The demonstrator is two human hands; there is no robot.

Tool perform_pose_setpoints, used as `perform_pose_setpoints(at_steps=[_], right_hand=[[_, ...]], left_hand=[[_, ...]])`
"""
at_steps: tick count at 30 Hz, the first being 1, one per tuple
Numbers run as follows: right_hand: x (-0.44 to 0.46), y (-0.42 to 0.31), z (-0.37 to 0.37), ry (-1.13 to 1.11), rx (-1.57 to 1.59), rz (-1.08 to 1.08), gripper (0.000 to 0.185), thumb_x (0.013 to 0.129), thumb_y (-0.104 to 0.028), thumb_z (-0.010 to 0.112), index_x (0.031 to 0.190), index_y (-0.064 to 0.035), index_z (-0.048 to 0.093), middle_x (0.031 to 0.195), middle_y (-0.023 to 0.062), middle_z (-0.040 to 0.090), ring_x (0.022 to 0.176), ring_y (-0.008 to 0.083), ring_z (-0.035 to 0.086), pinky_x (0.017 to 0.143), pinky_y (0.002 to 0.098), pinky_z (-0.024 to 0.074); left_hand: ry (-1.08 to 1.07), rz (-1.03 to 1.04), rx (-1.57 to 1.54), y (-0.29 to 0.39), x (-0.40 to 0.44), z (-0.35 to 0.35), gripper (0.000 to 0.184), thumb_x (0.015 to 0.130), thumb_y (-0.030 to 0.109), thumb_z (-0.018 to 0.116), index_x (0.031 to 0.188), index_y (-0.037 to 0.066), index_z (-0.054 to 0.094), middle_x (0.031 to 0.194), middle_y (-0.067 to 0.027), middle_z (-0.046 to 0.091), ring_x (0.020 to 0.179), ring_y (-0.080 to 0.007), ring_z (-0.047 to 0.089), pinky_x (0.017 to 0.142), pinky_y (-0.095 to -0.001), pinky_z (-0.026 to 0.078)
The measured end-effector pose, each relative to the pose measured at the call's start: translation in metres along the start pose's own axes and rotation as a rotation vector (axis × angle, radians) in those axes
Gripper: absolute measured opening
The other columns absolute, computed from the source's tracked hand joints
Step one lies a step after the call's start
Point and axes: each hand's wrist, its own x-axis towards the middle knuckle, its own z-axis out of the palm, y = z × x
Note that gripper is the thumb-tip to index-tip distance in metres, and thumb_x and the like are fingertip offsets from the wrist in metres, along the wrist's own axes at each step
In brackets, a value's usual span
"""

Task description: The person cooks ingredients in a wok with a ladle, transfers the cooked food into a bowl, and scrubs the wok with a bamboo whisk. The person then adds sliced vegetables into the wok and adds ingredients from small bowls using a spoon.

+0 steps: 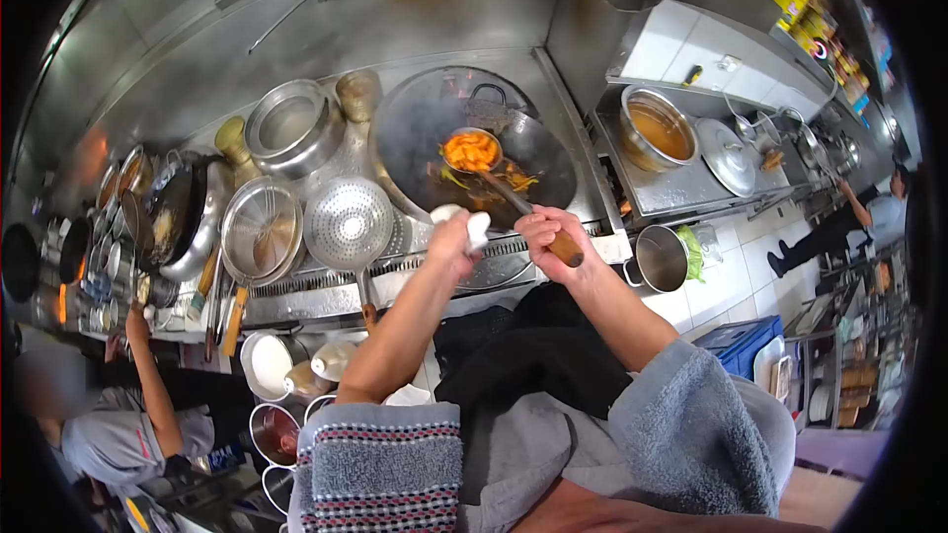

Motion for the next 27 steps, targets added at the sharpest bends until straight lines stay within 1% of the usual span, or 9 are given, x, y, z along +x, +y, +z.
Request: perform_pose_setpoints(at_steps=[6, 9, 11, 12, 13, 16, 17, 20, 27], right_hand=[[-0.012, -0.021, 0.025, 0.056, 0.038, 0.02, 0.018, 0.098, -0.013, 0.047, 0.083, -0.0031, 0.043, 0.07, -0.001, 0.045, 0.051, 0.0056, 0.05, 0.047, 0.0214, 0.0426], [-0.001, -0.048, 0.016, 0.028, 0.075, 0.03, 0.014, 0.098, -0.013, 0.049, 0.088, -0.0052, 0.042, 0.07, -0.0003, 0.044, 0.051, 0.0059, 0.049, 0.046, 0.0215, 0.0413], [-0.002, -0.075, 0.016, 0.043, -0.197, -0.03, 0.008, 0.097, -0.012, 0.051, 0.101, -0.0096, 0.044, 0.072, 0.0006, 0.045, 0.051, 0.0056, 0.047, 0.044, 0.0216, 0.0397], [-0.005, -0.088, 0.013, 0.067, -0.321, -0.035, 0.021, 0.096, -0.01, 0.053, 0.113, -0.0194, 0.045, 0.074, 0.0011, 0.045, 0.052, 0.0051, 0.045, 0.043, 0.0213, 0.0375], [-0.013, -0.093, 0.019, 0.143, -0.308, -0.056, 0.031, 0.097, -0.009, 0.048, 0.126, -0.0186, 0.045, 0.076, 0.0018, 0.043, 0.051, 0.0046, 0.043, 0.043, 0.02, 0.0361], [-0.019, -0.137, 0.028, 0.341, -0.486, 0.011, 0.046, 0.095, -0.006, 0.048, 0.136, -0.0281, 0.043, 0.076, 0.0012, 0.042, 0.05, 0.0055, 0.04, 0.043, 0.0224, 0.0336], [-0.021, -0.142, 0.036, 0.324, -0.478, 0.013, 0.046, 0.095, -0.006, 0.048, 0.136, -0.0281, 0.043, 0.076, 0.0012, 0.042, 0.05, 0.0055, 0.04, 0.043, 0.0224, 0.0336], [-0.049, -0.132, 0.075, 0.22, -0.608, 0.167, 0.059, 0.097, -0.009, 0.047, 0.146, -0.0364, 0.03, 0.074, 0.0004, 0.044, 0.05, 0.0046, 0.04, 0.042, 0.0214, 0.0342], [-0.091, -0.158, 0.124, -0.247, -0.351, 0.199, 0.057, 0.099, -0.009, 0.04, 0.151, -0.0246, 0.023, 0.076, 0.0027, 0.043, 0.042, 0.0033, 0.044, 0.033, 0.0222, 0.0412]], left_hand=[[-0.03, 0.02, -0.281, -0.01, 0.046, 0.018, 0.018, 0.096, 0.024, 0.047, 0.081, 0.015, 0.054, 0.066, -0.0006, 0.056, 0.053, -0.0167, 0.058, 0.036, -0.0267, 0.037], [0.02, 0.11, -0.167, -0.005, 0.128, -0.002, 0.014, 0.096, 0.026, 0.05, 0.091, 0.014, 0.055, 0.071, -0.0023, 0.06, 0.054, -0.016, 0.057, 0.038, -0.0283, 0.039], [0.144, 0.147, 0.031, -0.001, 0.096, 0.005, 0.015, 0.093, 0.026, 0.053, 0.098, 0.012, 0.056, 0.079, -0.0029, 0.062, 0.06, -0.0162, 0.058, 0.044, -0.0315, 0.04], [0.186, 0.179, 0.138, 0.007, 0.095, 0.005, 0.015, 0.092, 0.024, 0.053, 0.099, 0.011, 0.056, 0.079, -0.0036, 0.062, 0.061, -0.0164, 0.058, 0.046, -0.0338, 0.041], [0.245, 0.194, 0.247, 0.005, 0.09, -0.005, 0.016, 0.09, 0.022, 0.053, 0.1, 0.009, 0.057, 0.079, -0.0044, 0.062, 0.062, -0.0166, 0.058, 0.047, -0.036, 0.041], [0.431, 0.668, 0.566, -0.021, 0.091, -0.008, 0.042, 0.082, 0.015, 0.058, 0.116, -0.007, 0.048, 0.091, -0.0159, 0.063, 0.078, -0.0296, 0.063, 0.074, -0.0424, 0.05], [0.501, 0.856, 0.724, -0.038, 0.1, -0.01, 0.049, 0.08, 0.013, 0.059, 0.121, -0.009, 0.044, 0.094, -0.0186, 0.063, 0.083, -0.0337, 0.063, 0.08, -0.0432, 0.05], [0.635, 0.604, 0.891, -0.035, 0.046, 0.046, 0.055, 0.078, 0.013, 0.061, 0.125, -0.005, 0.038, 0.103, -0.0274, 0.062, 0.096, -0.0418, 0.063, 0.087, -0.0476, 0.047], [0.689, 0.683, 0.759, -0.028, 0.059, 0.059, 0.047, 0.076, 0.011, 0.061, 0.116, -0.005, 0.044, 0.096, -0.0203, 0.061, 0.086, -0.0355, 0.062, 0.082, -0.0432, 0.049]])
